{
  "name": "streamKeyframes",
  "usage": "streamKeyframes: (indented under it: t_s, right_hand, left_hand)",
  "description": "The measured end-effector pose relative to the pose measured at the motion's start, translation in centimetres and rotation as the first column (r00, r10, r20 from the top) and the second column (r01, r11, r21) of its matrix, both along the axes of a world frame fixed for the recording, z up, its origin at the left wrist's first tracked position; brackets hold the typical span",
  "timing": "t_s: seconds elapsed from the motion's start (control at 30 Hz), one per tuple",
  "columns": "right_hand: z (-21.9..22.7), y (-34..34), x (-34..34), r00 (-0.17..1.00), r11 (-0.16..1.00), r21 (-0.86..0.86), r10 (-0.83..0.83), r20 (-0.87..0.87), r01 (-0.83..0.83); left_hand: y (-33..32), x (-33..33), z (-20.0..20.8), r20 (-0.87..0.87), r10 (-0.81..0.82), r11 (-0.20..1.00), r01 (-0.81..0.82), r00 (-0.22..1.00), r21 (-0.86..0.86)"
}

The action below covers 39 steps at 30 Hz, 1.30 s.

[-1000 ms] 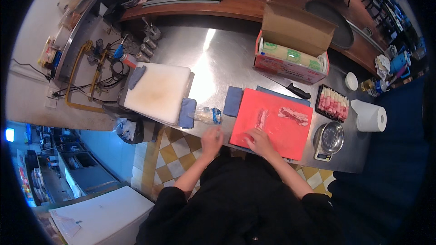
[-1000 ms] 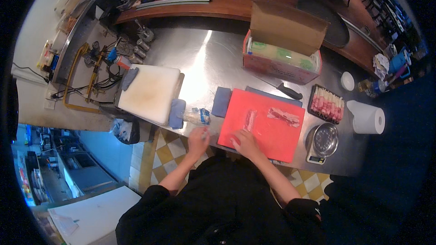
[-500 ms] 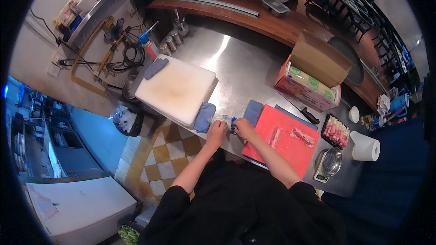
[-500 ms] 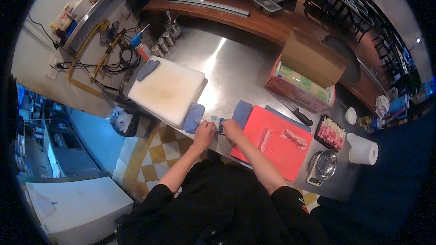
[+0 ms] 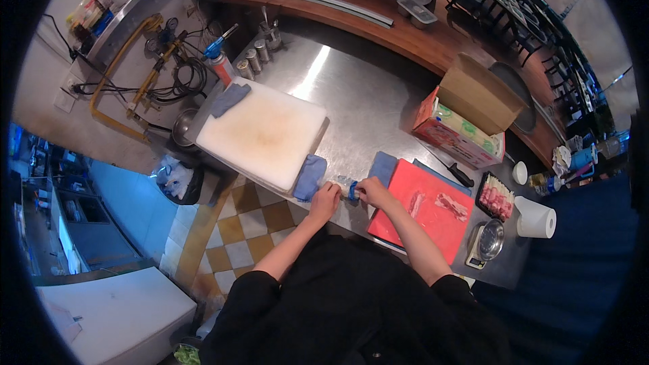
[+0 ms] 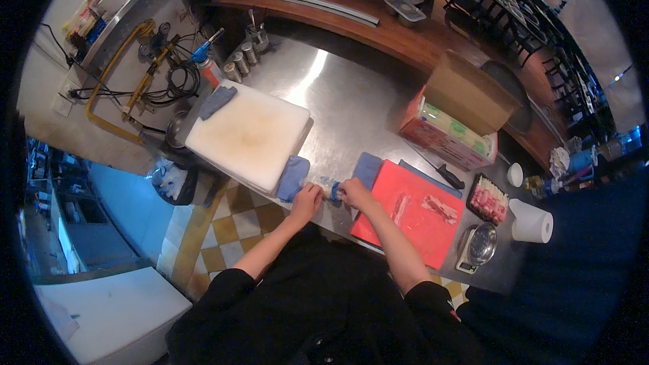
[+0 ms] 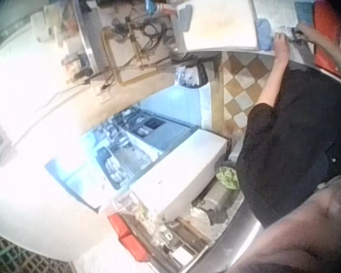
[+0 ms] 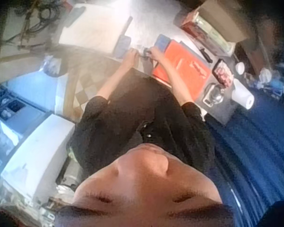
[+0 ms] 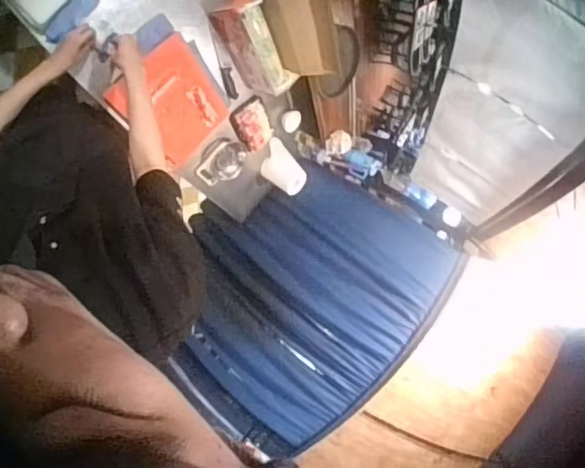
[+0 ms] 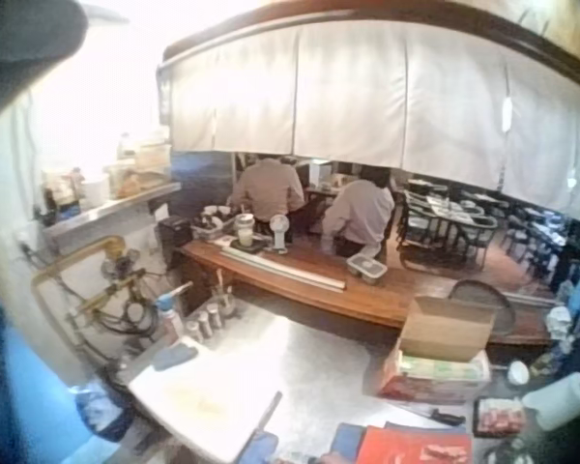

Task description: The person unwraps a piece of raw meat from plastic wrap on a red cutting board. They then repeatedly pick up and place down small white sticks, likely skewers, while handling the meat. The person continues to manipulate the meat and sticks throughout the clip.

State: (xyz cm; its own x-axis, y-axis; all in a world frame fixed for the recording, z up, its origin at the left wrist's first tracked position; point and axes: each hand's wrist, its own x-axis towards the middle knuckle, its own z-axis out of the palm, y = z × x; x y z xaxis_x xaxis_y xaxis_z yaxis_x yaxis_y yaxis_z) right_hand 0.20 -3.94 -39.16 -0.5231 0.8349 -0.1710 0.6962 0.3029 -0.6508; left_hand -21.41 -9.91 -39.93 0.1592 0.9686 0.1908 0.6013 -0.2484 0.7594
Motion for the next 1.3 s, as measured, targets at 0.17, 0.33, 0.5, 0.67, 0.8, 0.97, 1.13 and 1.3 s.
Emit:
streamKeyframes:
  t_s: [0.17,0.33,0.5,0.67,0.8,0.97,1.13,1.3]
  right_hand:
    - [1.6,-1.0,-1.6,0.991,0.988,0.153,-0.012,0.135,-0.009]
    - [2.0,-1.6,-2.7,0.984,0.976,0.217,-0.061,0.165,0.024]
    - [-0.1,-1.9,-2.5,0.992,0.942,0.337,-0.057,0.117,0.015]
    - [0.3,-2.2,-2.7,0.984,0.956,0.293,-0.034,0.176,-0.020]
    - [0.0,-2.5,-2.7,0.974,0.961,0.277,-0.046,0.224,-0.019]
    - [-0.4,-2.4,-2.8,0.967,0.954,0.289,0.004,0.254,-0.080]
    - [-0.9,-2.2,-2.7,0.940,0.921,0.328,0.097,0.328,-0.209]
    - [0.7,-1.7,-4.3,0.846,0.865,0.334,0.172,0.505,-0.375]
  left_hand:
    - [0.4,-0.6,0.2,-0.014,-0.049,0.999,0.049,0.999,-0.020]
    - [0.8,-0.5,1.8,-0.104,-0.117,0.992,0.110,0.988,-0.066]
    - [2.1,-0.7,1.4,-0.183,-0.216,0.974,0.225,0.959,0.031]
    - [2.8,-0.7,1.3,-0.157,-0.313,0.950,0.308,0.937,-0.054]
    - [3.1,0.1,1.4,-0.104,-0.305,0.951,0.298,0.947,-0.077]
    - [3.4,0.4,-0.5,-0.137,-0.305,0.949,0.289,0.943,-0.125]
    - [3.6,1.0,-0.2,-0.209,-0.306,0.947,0.275,0.929,-0.167]
    - [3.9,1.0,1.1,-0.233,-0.297,0.947,0.254,0.926,-0.196]
